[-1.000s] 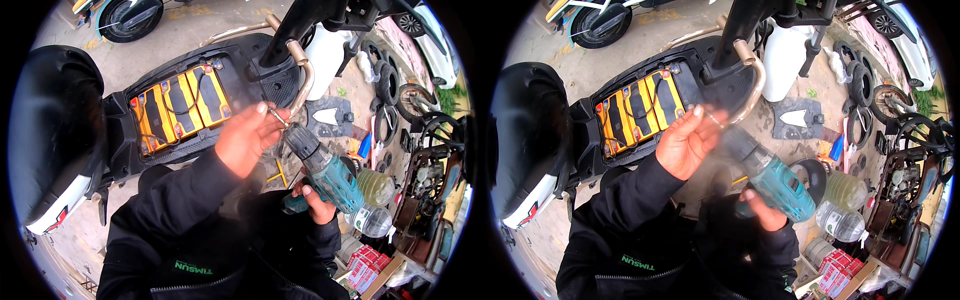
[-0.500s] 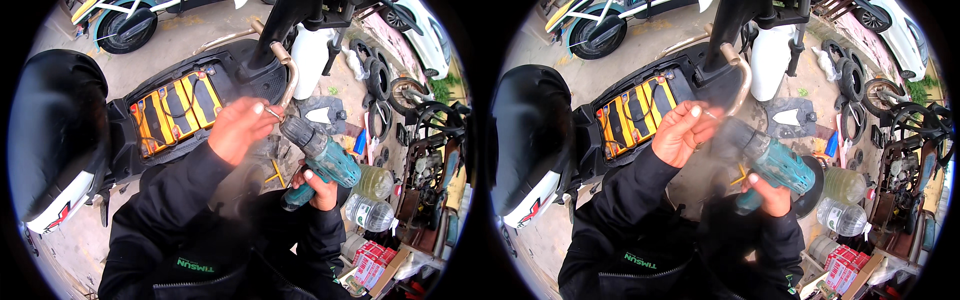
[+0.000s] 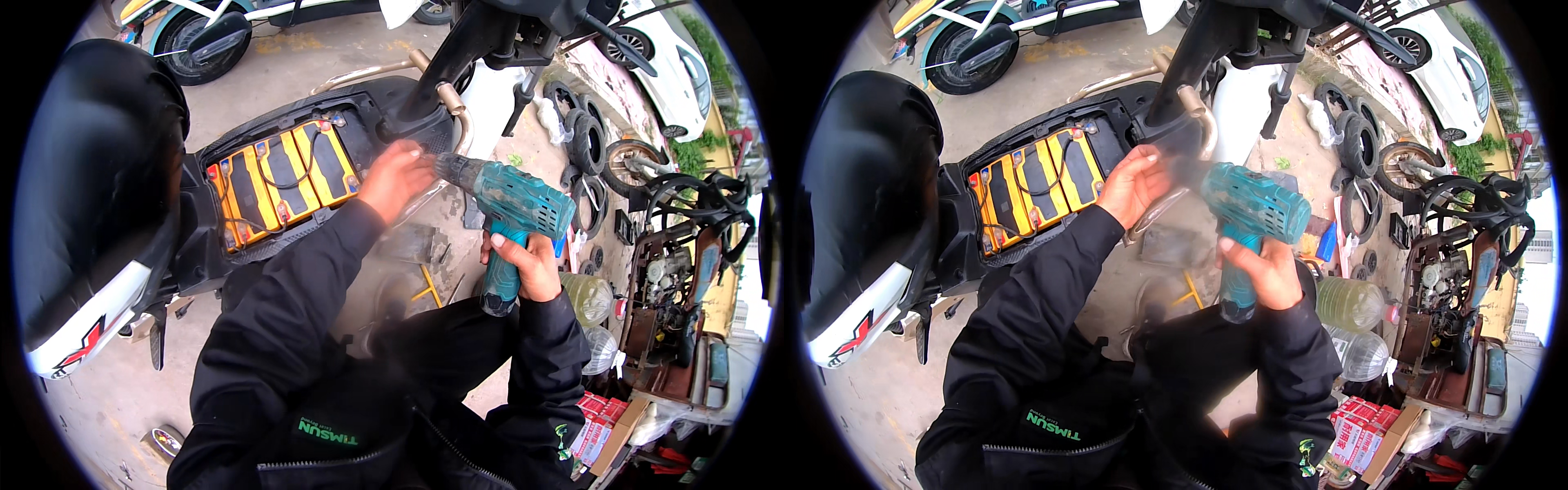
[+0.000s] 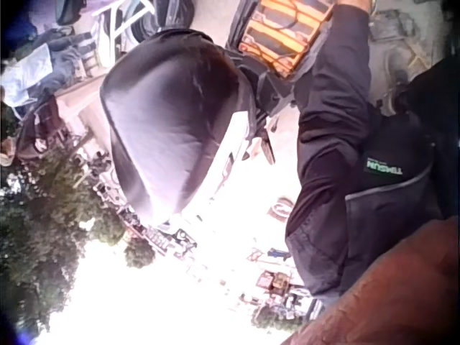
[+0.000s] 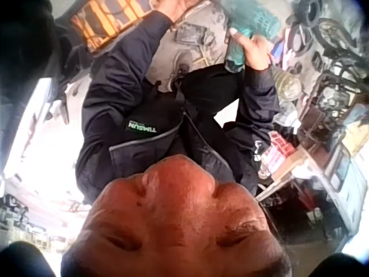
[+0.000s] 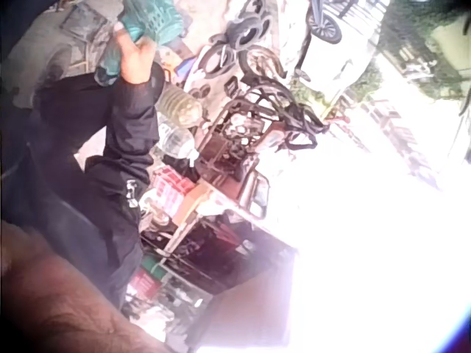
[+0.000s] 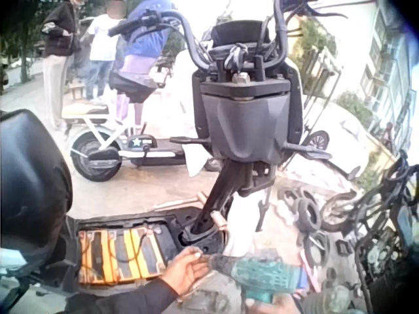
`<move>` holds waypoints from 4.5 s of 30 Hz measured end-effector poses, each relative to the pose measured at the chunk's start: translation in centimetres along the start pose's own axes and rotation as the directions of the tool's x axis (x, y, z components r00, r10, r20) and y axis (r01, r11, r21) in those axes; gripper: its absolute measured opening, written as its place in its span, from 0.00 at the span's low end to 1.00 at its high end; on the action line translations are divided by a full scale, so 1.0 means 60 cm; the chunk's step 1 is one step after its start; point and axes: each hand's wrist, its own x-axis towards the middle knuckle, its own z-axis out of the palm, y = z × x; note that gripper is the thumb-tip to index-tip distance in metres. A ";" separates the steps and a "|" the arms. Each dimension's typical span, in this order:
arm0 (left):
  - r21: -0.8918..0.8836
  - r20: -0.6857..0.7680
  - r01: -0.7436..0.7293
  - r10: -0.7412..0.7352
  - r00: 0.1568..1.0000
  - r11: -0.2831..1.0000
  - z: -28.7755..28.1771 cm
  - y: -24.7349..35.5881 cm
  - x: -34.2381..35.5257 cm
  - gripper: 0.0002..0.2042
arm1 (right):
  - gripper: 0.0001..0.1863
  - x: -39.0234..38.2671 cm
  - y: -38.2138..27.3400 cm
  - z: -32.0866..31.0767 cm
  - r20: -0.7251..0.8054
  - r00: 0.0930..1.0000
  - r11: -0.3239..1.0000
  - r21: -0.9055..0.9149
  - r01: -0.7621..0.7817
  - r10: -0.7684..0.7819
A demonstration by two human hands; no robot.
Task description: The person opens the seat of a white scooter to access the battery compartment. They use a cordless drill to remove and install screws on the floorboard and battery cover, working on the scooter's internal components.
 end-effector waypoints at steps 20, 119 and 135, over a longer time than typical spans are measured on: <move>0.771 -0.081 0.088 -0.040 0.996 0.631 0.014 0.061 0.065 0.19 | 0.21 0.206 -0.215 0.069 0.097 0.992 0.426 -0.903 0.054 0.081; 0.690 0.645 -0.723 0.419 0.639 0.040 0.257 -0.056 -0.167 0.19 | 0.12 -0.165 -0.009 -0.159 -0.139 0.751 0.651 -0.614 0.446 -0.646; 0.732 -0.317 0.339 0.146 0.937 -0.591 -0.326 -0.446 0.078 0.24 | 0.22 -0.036 0.415 -0.285 -0.531 0.847 0.906 0.372 0.200 0.031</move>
